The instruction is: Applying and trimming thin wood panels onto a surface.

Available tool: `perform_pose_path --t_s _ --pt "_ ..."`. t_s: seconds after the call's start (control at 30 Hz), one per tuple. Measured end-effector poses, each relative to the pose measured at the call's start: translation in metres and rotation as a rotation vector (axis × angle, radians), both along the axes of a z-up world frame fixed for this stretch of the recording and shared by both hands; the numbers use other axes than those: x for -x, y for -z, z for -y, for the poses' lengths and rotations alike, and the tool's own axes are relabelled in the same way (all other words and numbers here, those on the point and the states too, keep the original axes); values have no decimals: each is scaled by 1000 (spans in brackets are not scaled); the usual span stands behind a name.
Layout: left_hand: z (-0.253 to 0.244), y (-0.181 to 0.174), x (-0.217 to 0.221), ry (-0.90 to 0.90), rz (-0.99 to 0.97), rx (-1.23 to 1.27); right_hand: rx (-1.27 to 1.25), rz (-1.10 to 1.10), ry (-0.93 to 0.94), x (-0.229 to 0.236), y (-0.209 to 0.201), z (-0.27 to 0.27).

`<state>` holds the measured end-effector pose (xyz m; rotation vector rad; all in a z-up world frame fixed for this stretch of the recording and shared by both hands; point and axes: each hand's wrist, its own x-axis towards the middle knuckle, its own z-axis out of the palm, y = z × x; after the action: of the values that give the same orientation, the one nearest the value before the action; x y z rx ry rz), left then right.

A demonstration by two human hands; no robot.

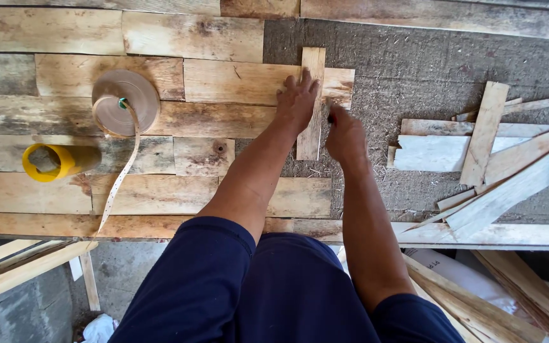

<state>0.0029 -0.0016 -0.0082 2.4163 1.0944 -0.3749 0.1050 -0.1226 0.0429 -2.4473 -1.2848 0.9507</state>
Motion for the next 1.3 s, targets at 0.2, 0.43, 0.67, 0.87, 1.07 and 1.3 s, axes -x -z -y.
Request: perform_pose_path --t_s 0.2,0.43,0.67,0.87,1.07,1.3 --pt "0 -5 -1 -19 9 -3 -105 92 67 -16 47 -53" --pt "-3 -9 -2 2 -28 21 67 168 15 -9 50 -67" --pt "-1 -8 0 9 -52 23 -112 149 -23 -11 79 -50" --pt "-4 -10 -5 -23 -10 34 43 147 -51 4 35 -35" --pt "-8 -9 -1 14 -68 54 168 54 -9 28 2 -6" --pt "-2 18 -4 -16 -26 52 -42 -60 68 31 -1 24"
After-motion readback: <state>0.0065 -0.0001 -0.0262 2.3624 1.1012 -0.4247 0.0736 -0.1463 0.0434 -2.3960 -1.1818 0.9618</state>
